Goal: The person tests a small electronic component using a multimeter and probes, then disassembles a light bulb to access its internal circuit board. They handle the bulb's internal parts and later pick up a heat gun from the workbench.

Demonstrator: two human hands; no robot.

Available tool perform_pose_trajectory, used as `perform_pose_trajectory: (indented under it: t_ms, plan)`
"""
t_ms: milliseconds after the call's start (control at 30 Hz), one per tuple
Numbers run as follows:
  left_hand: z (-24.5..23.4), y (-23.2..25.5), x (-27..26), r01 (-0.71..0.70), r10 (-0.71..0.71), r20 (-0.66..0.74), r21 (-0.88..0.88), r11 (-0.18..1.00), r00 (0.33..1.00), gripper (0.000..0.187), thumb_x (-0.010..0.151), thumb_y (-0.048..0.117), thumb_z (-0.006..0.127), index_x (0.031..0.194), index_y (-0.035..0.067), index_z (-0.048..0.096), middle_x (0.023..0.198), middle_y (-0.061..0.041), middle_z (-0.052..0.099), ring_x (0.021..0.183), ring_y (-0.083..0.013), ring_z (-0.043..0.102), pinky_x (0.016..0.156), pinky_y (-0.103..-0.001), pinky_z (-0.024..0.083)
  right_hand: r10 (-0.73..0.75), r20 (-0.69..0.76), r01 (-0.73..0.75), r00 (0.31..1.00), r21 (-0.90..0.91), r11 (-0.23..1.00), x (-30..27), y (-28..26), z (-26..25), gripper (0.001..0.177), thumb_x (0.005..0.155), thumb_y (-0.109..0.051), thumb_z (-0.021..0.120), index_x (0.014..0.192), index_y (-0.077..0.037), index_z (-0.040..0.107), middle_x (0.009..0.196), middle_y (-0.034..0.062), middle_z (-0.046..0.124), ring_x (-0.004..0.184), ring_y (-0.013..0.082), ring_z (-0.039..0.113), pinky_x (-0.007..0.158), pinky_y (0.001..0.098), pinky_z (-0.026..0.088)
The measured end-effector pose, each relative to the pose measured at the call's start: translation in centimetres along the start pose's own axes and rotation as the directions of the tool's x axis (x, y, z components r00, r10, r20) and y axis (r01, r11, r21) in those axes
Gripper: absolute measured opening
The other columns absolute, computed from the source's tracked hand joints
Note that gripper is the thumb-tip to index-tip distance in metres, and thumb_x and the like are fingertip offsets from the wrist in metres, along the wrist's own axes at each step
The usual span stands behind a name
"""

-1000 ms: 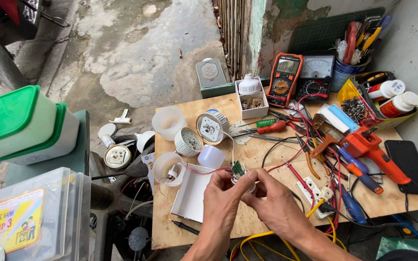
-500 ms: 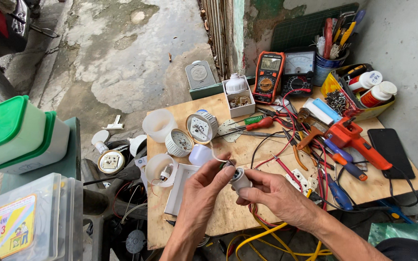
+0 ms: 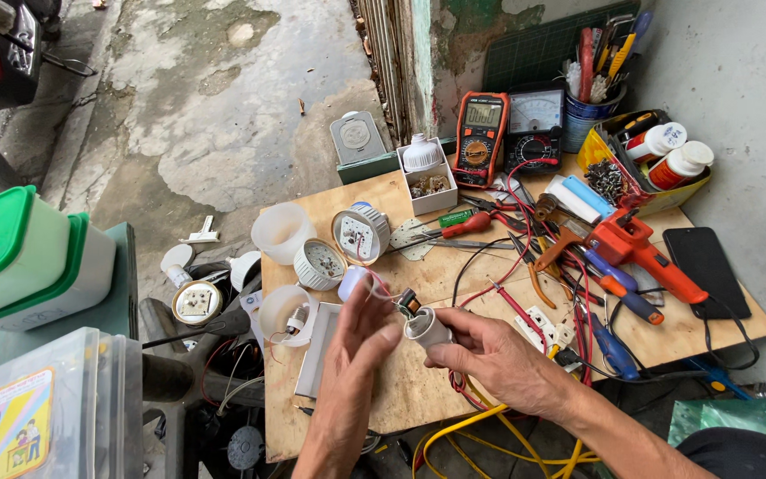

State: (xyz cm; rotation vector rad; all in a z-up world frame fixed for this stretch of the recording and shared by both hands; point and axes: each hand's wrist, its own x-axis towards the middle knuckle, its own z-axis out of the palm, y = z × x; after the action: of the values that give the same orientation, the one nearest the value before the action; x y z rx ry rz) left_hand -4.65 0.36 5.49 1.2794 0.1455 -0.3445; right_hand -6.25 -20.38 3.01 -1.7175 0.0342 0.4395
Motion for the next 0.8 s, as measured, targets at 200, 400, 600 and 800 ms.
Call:
perform_pose_trajectory:
  t_ms: [200, 400, 600, 800]
  plan:
    - [-0.4, -3.2, 1.7, -0.01, 0.015, 0.023, -0.198, 0.98, 1.0, 0.071, 0.089, 0.013, 0.082, 0.157, 0.001, 0.068, 0.114, -0.015, 0.085, 0.108, -0.018, 0.074, 0.114, -0.036, 0.052, 0.035, 0.108, -0.035, 0.994, 0.001, 0.999, -0.4, 0.1, 0.3, 0.052, 0.101, -0.029, 0.069, 0.151, -0.02, 0.072, 0.11, 0.0006, 0.086, 0.103, 0.0071, 0.079, 0.084, 0.0247, 0.053]
    - [2.6, -6.1, 2.5, -0.176, 0.084, -0.414, -0.188, 0.966, 0.906, 0.035, 0.081, -0.004, 0.097, 0.109, 0.003, 0.077, 0.083, -0.011, 0.078, 0.078, -0.0183, 0.072, 0.083, -0.031, 0.058, 0.042, -0.131, -0.051, 0.991, -0.066, 0.996, 0.0, 0.4, 1.4, 0.038, 0.097, -0.017, 0.082, 0.134, -0.02, 0.078, 0.091, -0.0007, 0.081, 0.074, 0.0097, 0.068, 0.072, 0.0259, 0.056]
    - [3.6, -3.3, 0.0, -0.088, 0.125, -0.285, 0.138, 0.987, 0.95, 0.05, 0.088, 0.026, 0.081, 0.137, 0.014, 0.075, 0.135, -0.004, 0.083, 0.127, -0.0103, 0.073, 0.104, -0.03, 0.062, 0.005, -0.126, 0.009, 0.992, 0.109, 0.994, 0.7, 1.4, 0.5, 0.026, 0.097, -0.016, 0.083, 0.122, -0.008, 0.08, 0.103, -0.0008, 0.076, 0.089, 0.0091, 0.065, 0.08, 0.0264, 0.055]
    - [1.0, -5.7, 0.6, -0.122, 0.108, -0.097, -0.156, 0.98, 0.989, 0.013, 0.099, 0.017, 0.082, 0.102, 0.007, 0.075, 0.088, -0.009, 0.076, 0.096, -0.0181, 0.071, 0.103, -0.035, 0.054, 0.107, 0.044, -0.112, 0.993, 0.111, 0.988, -0.6, -1.5, -0.4, 0.041, 0.094, -0.023, 0.069, 0.128, -0.006, 0.085, 0.096, 0.0119, 0.089, 0.095, 0.0179, 0.08, 0.088, 0.032, 0.061]
